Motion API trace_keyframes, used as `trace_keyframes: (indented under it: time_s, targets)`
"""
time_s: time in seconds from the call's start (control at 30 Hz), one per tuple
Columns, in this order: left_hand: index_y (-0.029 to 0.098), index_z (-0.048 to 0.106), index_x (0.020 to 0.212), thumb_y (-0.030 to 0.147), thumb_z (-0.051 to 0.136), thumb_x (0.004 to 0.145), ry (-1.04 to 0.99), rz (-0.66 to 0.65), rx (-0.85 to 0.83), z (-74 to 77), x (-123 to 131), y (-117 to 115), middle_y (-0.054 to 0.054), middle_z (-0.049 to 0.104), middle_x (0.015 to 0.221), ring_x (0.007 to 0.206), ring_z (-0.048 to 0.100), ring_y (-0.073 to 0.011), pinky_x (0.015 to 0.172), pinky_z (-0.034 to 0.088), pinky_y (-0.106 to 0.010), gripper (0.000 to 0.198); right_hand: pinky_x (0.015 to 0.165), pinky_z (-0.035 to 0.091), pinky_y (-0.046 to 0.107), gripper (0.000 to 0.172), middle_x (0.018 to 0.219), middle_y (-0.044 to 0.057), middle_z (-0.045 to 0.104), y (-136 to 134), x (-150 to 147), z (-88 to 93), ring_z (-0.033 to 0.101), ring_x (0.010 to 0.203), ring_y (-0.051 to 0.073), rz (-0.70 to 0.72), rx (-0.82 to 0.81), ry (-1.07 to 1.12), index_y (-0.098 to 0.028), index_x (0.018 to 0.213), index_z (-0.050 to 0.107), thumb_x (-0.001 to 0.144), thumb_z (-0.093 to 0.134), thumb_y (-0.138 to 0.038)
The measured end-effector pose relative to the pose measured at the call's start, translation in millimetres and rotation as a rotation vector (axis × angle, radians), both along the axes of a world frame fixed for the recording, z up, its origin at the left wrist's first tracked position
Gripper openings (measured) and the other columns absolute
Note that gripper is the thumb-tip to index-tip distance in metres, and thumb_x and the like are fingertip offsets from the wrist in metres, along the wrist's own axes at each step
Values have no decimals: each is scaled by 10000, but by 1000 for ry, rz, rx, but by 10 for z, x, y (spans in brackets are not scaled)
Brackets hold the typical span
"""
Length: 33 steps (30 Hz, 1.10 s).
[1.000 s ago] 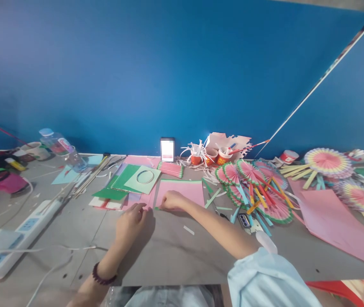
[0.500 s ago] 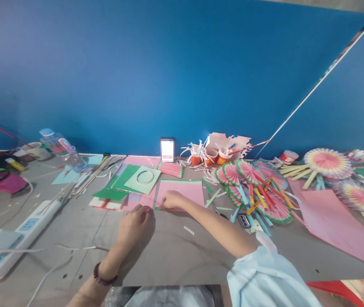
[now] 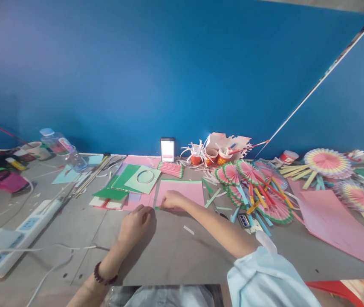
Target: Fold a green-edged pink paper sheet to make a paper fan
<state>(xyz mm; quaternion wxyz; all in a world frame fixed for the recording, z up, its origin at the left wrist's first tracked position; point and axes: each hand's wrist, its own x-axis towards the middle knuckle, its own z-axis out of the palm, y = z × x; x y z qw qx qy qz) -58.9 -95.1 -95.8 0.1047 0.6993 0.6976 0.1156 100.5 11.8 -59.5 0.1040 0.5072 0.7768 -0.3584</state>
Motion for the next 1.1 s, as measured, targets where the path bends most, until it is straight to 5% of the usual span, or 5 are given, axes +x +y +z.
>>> trace_keyframes:
  time_s: [1.1]
  targets:
    - [222,608,1253,136,428,880,145,-144,-13,-132,121,-33,-93,675,966,740,656,-205,573,383,-299,423,552,339,210,199,525,-39,551,-21,-7,26,492,560,100,11,19,-6,-167,674,727,773,687,-336]
